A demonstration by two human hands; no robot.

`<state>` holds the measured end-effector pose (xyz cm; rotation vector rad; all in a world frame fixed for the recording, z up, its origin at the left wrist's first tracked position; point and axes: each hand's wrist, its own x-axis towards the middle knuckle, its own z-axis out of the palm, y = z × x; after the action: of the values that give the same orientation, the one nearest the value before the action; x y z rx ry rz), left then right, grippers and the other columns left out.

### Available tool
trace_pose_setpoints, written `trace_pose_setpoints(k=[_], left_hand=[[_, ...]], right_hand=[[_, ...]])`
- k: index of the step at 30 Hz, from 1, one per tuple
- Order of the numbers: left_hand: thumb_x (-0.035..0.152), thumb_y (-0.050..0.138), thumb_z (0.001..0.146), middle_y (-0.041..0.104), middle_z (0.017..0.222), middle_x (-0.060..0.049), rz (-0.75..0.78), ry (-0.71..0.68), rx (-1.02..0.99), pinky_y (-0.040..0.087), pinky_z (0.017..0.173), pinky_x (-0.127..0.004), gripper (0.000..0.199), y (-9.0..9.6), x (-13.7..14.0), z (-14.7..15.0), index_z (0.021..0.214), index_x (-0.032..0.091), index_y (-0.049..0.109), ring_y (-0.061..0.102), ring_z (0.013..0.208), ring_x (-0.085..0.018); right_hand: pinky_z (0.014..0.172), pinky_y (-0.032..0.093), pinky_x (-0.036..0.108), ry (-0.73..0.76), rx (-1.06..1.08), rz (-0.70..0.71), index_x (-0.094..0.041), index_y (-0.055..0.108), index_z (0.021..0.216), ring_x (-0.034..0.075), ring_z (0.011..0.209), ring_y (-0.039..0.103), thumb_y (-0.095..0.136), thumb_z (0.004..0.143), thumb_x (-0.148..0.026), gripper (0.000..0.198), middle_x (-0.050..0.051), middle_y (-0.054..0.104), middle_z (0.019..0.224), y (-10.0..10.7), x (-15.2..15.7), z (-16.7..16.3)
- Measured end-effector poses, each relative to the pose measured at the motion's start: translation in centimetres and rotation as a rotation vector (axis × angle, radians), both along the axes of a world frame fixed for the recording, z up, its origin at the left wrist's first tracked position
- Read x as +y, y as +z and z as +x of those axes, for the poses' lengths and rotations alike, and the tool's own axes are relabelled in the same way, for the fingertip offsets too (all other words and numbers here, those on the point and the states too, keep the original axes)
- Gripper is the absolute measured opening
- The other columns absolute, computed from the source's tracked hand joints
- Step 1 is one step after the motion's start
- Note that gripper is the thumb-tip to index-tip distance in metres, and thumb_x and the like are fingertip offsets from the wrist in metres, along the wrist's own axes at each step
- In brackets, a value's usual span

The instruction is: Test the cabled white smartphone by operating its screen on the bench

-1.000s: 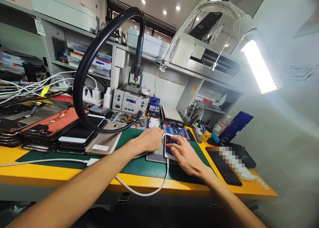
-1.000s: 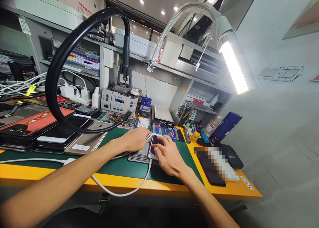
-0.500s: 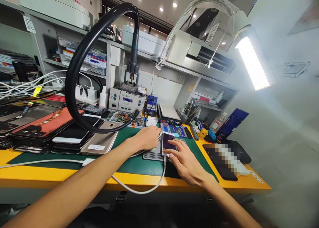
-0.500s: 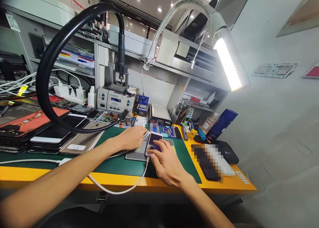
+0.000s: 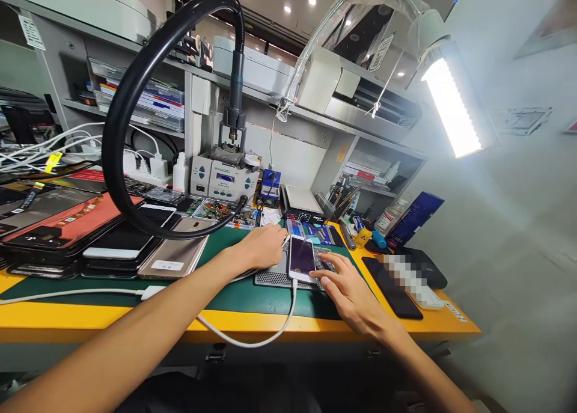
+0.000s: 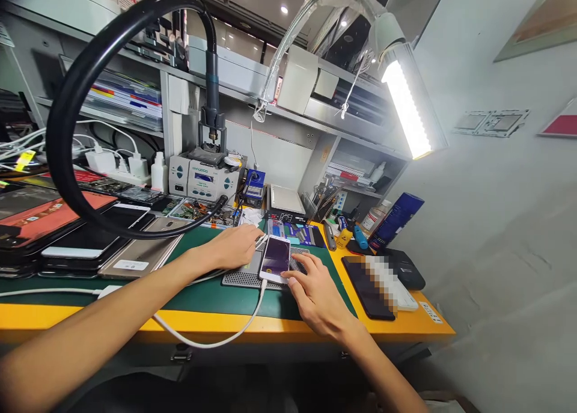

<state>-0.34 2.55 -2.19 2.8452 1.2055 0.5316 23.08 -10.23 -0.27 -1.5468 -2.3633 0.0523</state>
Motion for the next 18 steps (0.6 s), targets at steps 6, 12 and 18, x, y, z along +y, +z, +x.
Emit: trace_pose_setpoints(k=[6, 12, 18], left_hand=[[0.014, 0.042, 0.090, 0.067, 0.119, -0.016, 0.006, 0.000, 0.008, 0.051, 0.093, -0.040, 0.034, 0.04, 0.00, -0.05, 0.117, 0.014, 0.063, 0.063, 0.115, -0.029], [0.014, 0.040, 0.091, 0.066, 0.121, -0.017, -0.016, -0.004, 0.024, 0.051, 0.095, -0.043, 0.036, 0.12, -0.08, 0.02, 0.119, 0.013, 0.062, 0.061, 0.117, -0.031], [0.014, 0.040, 0.090, 0.067, 0.119, -0.015, -0.014, 0.008, 0.019, 0.052, 0.093, -0.041, 0.036, 0.16, -0.14, 0.02, 0.118, 0.013, 0.063, 0.063, 0.115, -0.030]], right_hand=[[0.116, 0.037, 0.055, -0.026, 0.012, -0.012, -0.029, 0.073, 0.123, 0.030, 0.140, 0.040, 0.036, 0.105, -0.038, 0.042, 0.009, 0.051, 0.147, 0.27, -0.62, 0.83], [0.115, 0.037, 0.054, -0.026, 0.012, -0.017, -0.030, 0.072, 0.125, 0.030, 0.139, 0.040, 0.037, 0.105, -0.038, 0.042, 0.009, 0.050, 0.147, 0.25, -0.73, 0.99], [0.115, 0.036, 0.054, -0.024, 0.005, 0.004, -0.029, 0.074, 0.120, 0.030, 0.139, 0.040, 0.037, 0.104, -0.036, 0.041, 0.009, 0.051, 0.146, 0.17, -0.49, 0.68]])
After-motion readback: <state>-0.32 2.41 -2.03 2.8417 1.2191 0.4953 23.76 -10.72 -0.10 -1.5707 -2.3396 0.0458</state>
